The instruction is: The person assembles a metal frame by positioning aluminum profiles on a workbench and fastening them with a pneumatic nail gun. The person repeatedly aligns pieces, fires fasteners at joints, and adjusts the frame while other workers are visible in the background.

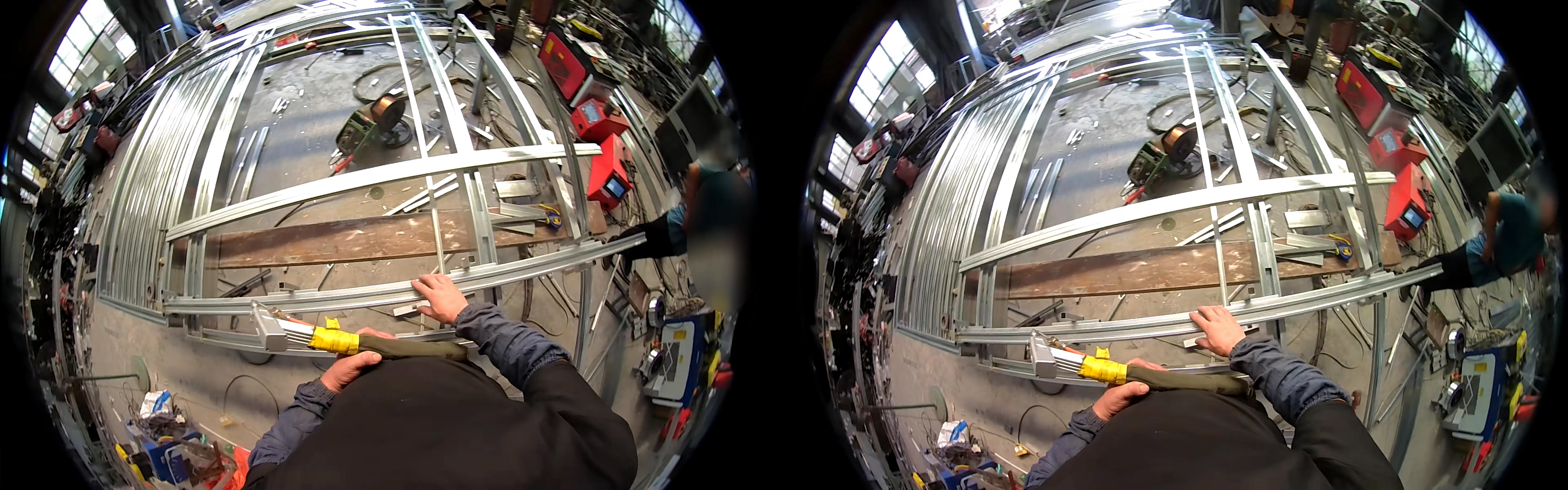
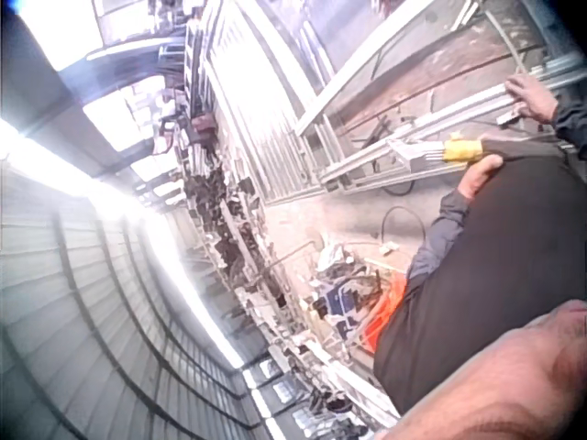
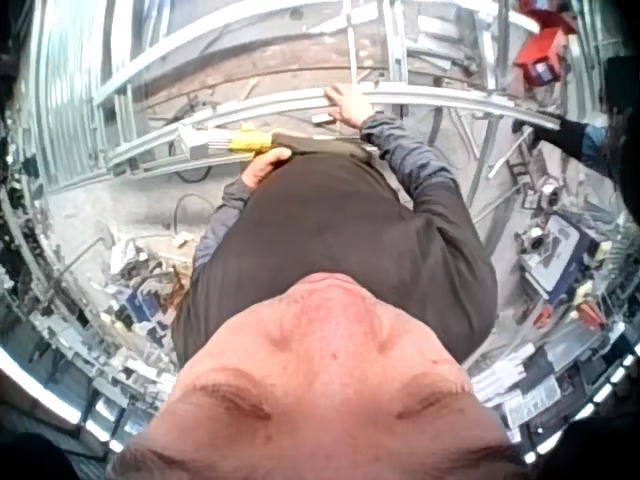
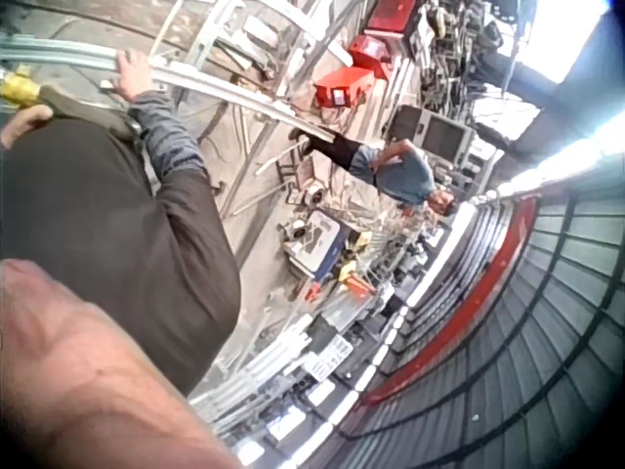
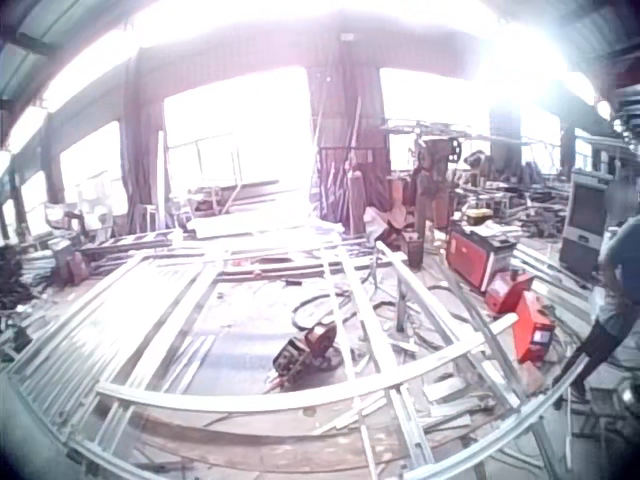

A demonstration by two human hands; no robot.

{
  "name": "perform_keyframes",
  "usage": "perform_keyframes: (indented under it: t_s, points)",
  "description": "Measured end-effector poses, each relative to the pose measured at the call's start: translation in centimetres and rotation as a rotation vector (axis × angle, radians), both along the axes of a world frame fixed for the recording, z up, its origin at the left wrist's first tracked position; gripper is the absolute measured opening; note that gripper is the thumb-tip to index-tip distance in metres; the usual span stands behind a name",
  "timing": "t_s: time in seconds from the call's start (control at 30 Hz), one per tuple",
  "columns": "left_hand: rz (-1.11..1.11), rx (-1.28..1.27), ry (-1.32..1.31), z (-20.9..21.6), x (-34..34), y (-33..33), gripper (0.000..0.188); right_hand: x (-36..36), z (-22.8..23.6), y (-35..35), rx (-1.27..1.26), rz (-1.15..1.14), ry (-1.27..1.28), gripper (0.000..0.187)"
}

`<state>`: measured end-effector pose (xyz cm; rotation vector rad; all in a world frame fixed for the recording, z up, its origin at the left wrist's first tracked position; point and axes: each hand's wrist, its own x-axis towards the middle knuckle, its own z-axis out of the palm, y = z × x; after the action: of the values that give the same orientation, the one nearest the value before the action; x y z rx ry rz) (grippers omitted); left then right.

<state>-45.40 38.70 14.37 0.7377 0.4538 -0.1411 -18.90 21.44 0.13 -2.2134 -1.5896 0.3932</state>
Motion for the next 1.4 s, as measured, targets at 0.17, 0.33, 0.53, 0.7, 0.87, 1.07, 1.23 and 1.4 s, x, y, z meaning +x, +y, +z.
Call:
perform_keyframes:
  t_s: [0.17, 0.33, 0.53, 0.7, 0.87, 1.07, 1.23, 1.4]
  points:
    - [-0.054, -0.021, -0.018, -1.7, -1.4, 3.2, 0.049, -0.5, -1.3, -1.6, 0.049, -0.198, -0.135, 0.061]
    - [-0.059, -0.023, -0.06, -1.5, -2.6, 5.5, 0.045, 0.1, -1.3, -2.3, 0.01, -0.221, -0.141, 0.055]
    - [-0.083, -0.053, -0.106, -1.4, -2.5, 6.1, 0.047, 1.1, -1.7, -2.4, -0.11, -0.198, -0.162, 0.051]
    - [-0.087, 0.037, -0.097, -1.3, -2.1, 6.6, 0.048, 1.9, -2.5, -3.2, -0.102, -0.154, -0.215, 0.056]
    - [-0.04, 0.088, -0.067, -1.6, -2.5, 7.0, 0.049, 3.5, -2.6, -3.0, -0.069, -0.072, -0.142, 0.047]
    - [-0.005, 0.094, -0.022, -1.9, -1.3, 6.5, 0.051, 4.5, -2.6, -2.6, -0.073, 0.031, -0.141, 0.043]
    - [0.015, 0.106, 0.009, -2.3, -0.2, 6.3, 0.051, 5.3, -2.7, -2.5, -0.051, 0.11, -0.134, 0.043]
    - [0.019, 0.122, 0.025, -2.5, 1.2, 5.9, 0.051, 5.9, -1.5, -2.6, -0.038, 0.164, -0.079, 0.046]
